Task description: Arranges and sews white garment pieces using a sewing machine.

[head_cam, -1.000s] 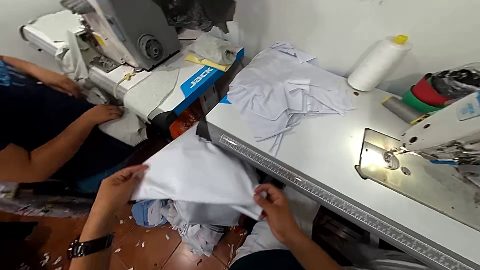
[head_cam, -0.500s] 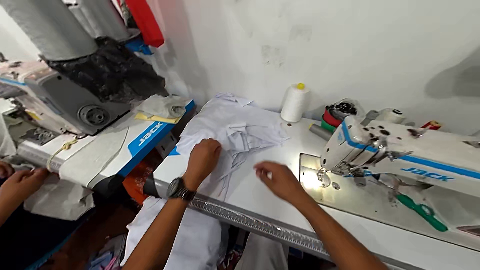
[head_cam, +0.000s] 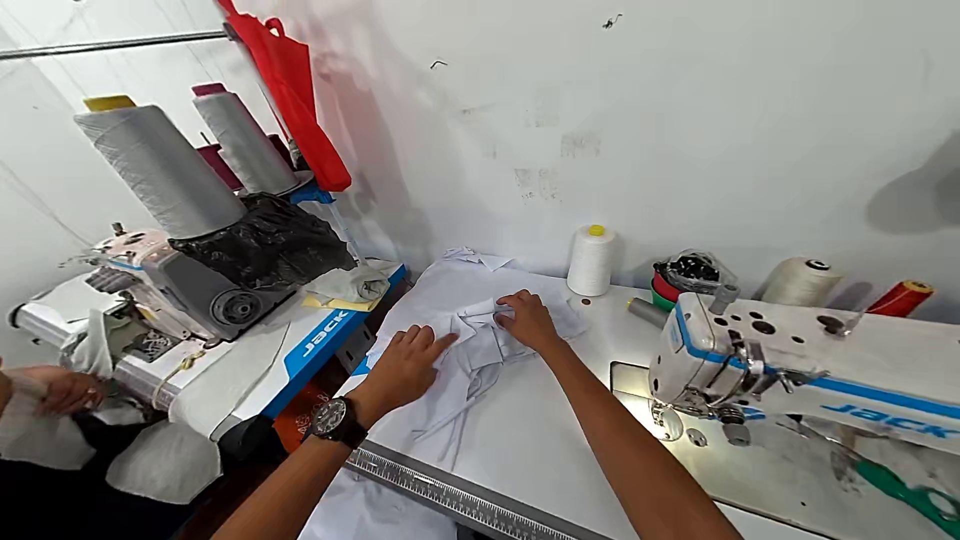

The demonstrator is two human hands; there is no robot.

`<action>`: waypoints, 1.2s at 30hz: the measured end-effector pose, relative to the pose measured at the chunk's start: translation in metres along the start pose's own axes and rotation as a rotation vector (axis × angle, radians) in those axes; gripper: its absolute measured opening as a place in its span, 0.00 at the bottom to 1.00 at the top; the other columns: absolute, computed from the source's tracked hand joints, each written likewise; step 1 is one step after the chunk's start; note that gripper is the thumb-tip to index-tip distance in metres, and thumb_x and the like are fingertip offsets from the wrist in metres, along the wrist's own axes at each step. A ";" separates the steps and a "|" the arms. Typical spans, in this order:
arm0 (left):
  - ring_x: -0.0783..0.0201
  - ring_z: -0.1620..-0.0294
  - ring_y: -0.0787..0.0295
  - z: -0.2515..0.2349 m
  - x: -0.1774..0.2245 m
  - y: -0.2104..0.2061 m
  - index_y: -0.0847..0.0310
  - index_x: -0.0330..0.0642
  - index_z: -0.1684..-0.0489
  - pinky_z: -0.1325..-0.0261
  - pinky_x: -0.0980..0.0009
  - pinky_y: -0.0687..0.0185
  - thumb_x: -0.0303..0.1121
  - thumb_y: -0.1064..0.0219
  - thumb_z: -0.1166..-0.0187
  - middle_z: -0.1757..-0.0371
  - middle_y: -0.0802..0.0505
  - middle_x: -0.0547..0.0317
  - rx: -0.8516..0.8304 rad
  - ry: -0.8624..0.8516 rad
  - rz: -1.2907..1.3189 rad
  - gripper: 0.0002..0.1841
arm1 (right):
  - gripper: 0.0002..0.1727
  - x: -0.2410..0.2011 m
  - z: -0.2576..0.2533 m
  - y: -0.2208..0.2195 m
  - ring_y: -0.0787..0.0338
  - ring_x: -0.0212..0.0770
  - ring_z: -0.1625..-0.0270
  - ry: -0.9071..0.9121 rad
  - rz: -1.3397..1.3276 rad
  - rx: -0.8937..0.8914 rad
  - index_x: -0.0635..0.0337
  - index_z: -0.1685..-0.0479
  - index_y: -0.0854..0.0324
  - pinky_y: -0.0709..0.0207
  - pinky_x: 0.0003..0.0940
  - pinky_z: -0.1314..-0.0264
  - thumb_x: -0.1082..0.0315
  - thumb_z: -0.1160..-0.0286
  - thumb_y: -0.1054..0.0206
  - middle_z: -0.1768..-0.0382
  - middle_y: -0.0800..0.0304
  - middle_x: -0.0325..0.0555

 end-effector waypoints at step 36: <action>0.33 0.07 0.51 -0.010 0.260 -0.081 0.38 0.63 0.08 0.25 0.15 0.54 0.75 0.58 0.20 0.07 0.37 0.49 -0.189 -0.053 0.202 0.43 | 0.23 0.045 0.405 0.095 0.27 0.51 0.15 -0.118 0.396 0.131 0.43 0.29 0.15 0.35 0.65 0.17 0.48 0.13 0.43 0.20 0.22 0.44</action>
Point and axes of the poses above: each hand's wrist, its own z-axis away from the middle knuckle, its own y-axis out of the back of the hand, x = y × z, the point moved 5 cm from there along -z, towards the middle knuckle
